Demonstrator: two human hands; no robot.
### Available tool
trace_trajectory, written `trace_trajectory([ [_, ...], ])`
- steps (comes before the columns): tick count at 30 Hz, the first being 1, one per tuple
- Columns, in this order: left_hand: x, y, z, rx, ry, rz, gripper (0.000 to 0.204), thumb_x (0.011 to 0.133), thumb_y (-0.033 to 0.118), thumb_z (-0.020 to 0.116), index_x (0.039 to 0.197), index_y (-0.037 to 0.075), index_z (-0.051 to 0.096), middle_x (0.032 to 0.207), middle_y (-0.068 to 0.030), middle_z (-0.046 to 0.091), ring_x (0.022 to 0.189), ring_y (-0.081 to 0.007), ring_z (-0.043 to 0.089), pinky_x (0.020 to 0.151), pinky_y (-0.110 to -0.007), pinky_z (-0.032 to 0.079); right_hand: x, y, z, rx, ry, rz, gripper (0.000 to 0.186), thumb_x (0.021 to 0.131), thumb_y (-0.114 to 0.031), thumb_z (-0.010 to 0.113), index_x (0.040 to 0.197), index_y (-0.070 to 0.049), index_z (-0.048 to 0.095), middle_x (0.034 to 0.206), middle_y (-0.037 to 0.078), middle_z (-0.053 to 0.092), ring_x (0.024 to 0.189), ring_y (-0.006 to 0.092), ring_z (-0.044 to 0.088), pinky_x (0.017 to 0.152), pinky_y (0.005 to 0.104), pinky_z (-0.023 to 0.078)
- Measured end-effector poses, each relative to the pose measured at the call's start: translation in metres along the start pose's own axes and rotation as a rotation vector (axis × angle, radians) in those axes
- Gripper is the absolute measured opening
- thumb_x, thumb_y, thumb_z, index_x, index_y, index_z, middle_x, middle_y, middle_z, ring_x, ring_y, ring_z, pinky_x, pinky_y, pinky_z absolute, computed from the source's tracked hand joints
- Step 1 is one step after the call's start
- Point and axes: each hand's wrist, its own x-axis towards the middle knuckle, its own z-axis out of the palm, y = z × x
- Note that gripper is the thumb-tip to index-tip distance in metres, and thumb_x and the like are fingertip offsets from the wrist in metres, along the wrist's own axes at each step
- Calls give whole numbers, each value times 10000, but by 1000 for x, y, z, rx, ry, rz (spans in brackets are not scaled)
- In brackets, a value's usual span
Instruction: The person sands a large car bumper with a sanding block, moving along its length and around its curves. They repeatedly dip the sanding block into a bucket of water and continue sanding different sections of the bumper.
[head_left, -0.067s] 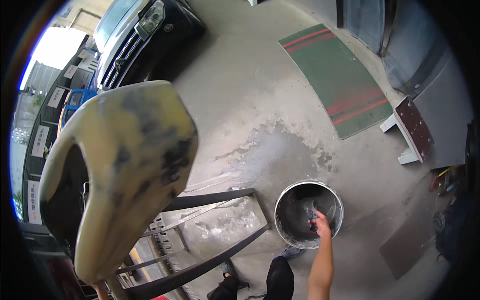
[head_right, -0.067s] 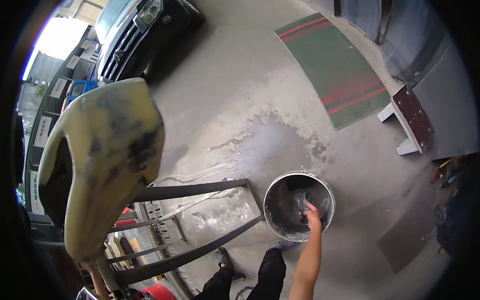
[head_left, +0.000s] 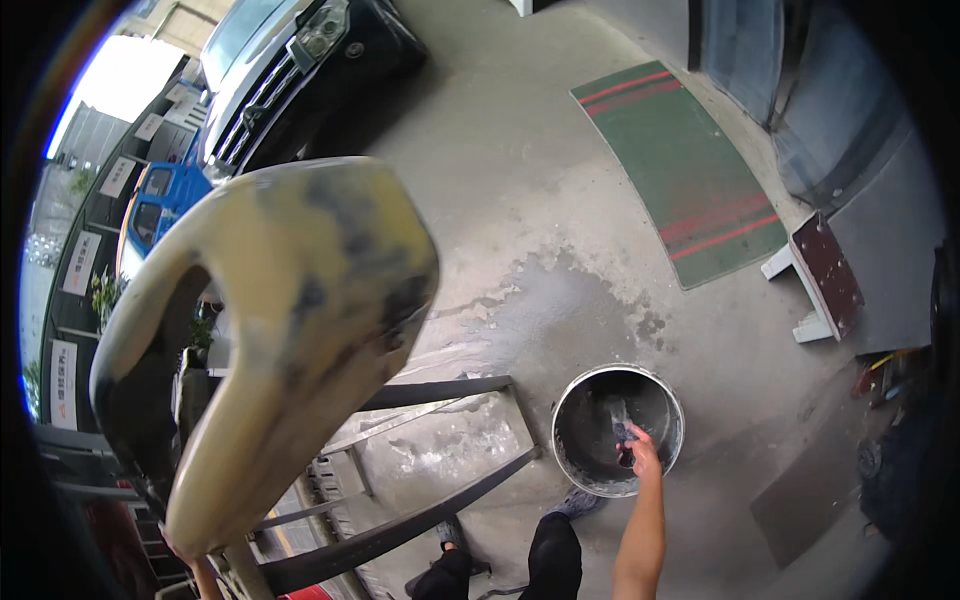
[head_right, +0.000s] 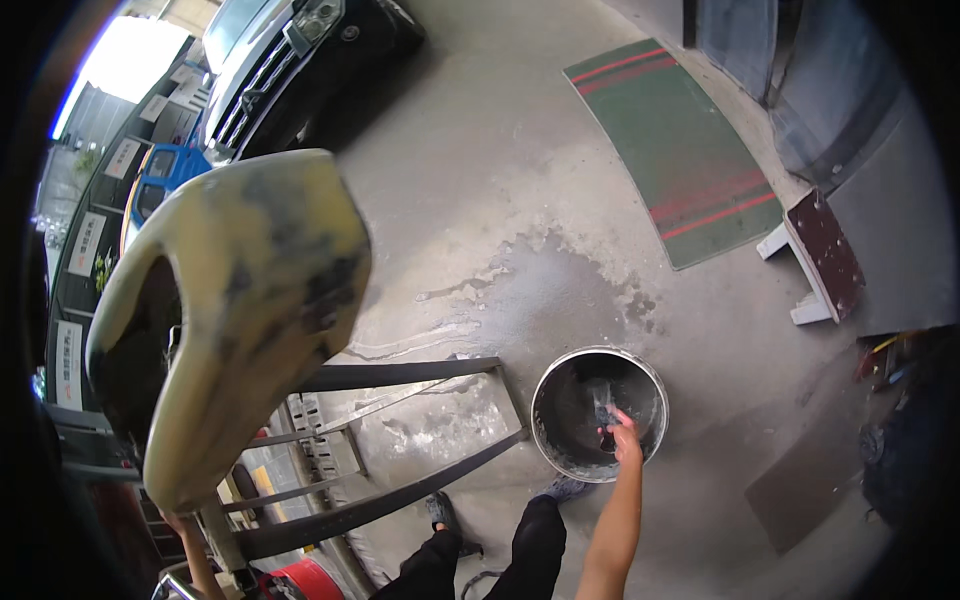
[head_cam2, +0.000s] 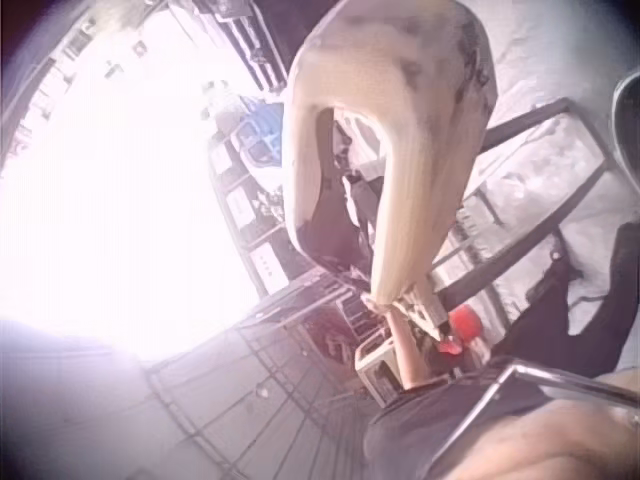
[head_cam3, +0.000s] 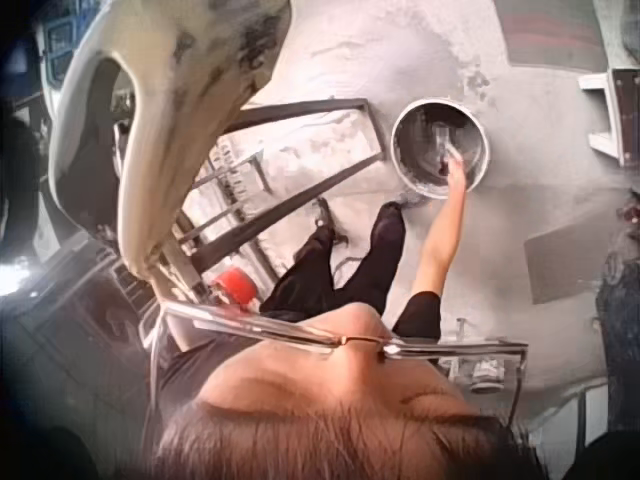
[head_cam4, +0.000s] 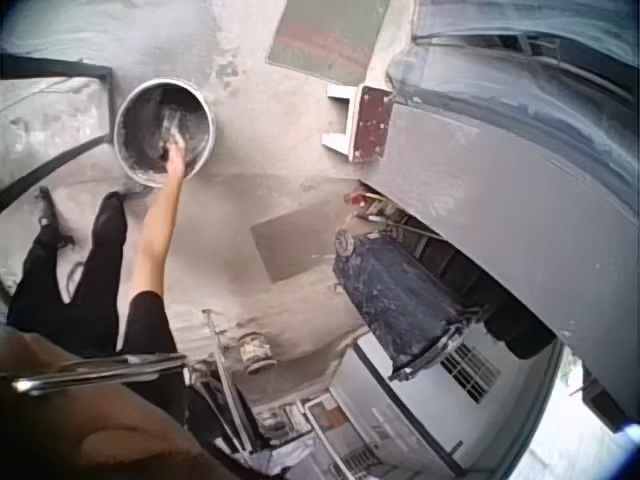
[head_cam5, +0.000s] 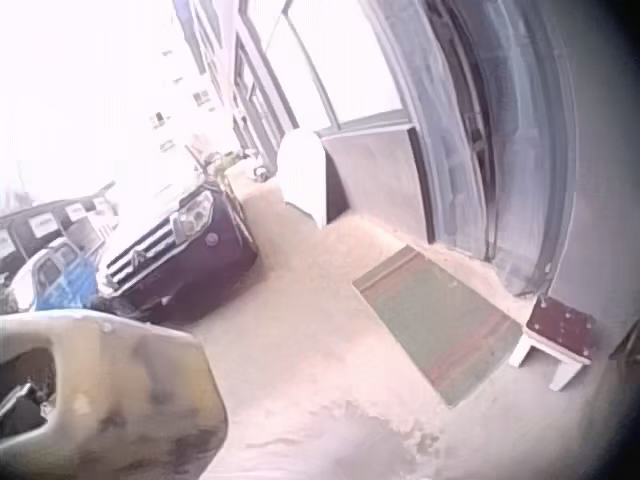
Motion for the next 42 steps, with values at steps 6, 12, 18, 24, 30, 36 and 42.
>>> trace_trajectory([
  [6,-21,58,102,-312,329,-243,495,1082,307,406,1343,-56,621,1448,-191,585,1390,-342,498,1215,-441,305,-194,-125,69,-123,-197,-221,496,891,89,583,1385,46,600,1211,146,697,874,253,732,839,388,625],
  [12,-16,172,57,-25,206,-242,513,1069,345,418,1429,13,571,1516,-224,517,1513,-409,361,1259,-529,221,-452,-245,267,-569,-371,-583,490,986,1,611,1464,51,519,1273,162,645,968,293,743,888,400,624],
  [18,-27,137,17,-246,5,6,573,977,301,647,1486,63,535,1556,-176,494,1513,-375,376,1265,-525,245,-690,-218,547,-987,-582,-643,386,948,-1,617,1331,48,609,1273,124,632,1164,208,626,950,363,578],
  [24,-32,47,1,-335,-43,143,591,965,302,671,1492,76,531,1572,-148,490,1506,-332,402,1268,-528,245,-692,-47,769,-1771,-855,-931,424,811,62,491,1180,-9,690,1102,162,750,1069,294,710,1005,371,518],
  [30,-24,-55,0,-240,31,63,489,972,303,662,1401,80,597,1508,-159,539,1492,-342,410,1258,-537,263,-686,85,889,-2153,-840,-1089,395,828,82,498,1180,-5,656,1087,252,721,1059,432,678,917,489,518],
  [36,12,-156,0,-143,-2,-80,442,981,362,639,1319,79,654,1508,-179,534,1491,-366,401,1253,-554,261,-703,108,905,-2238,-916,-1189,406,824,88,534,1207,-25,609,1142,258,698,1052,470,663,889,519,537],
  [42,77,-227,-12,68,-600,-263,698,874,552,690,1434,144,607,1530,-207,526,1465,-403,438,1211,-534,337,-689,95,821,-1977,-594,-1798,541,810,122,502,1313,-16,645,1301,204,677,1305,412,590,1111,506,464],
])
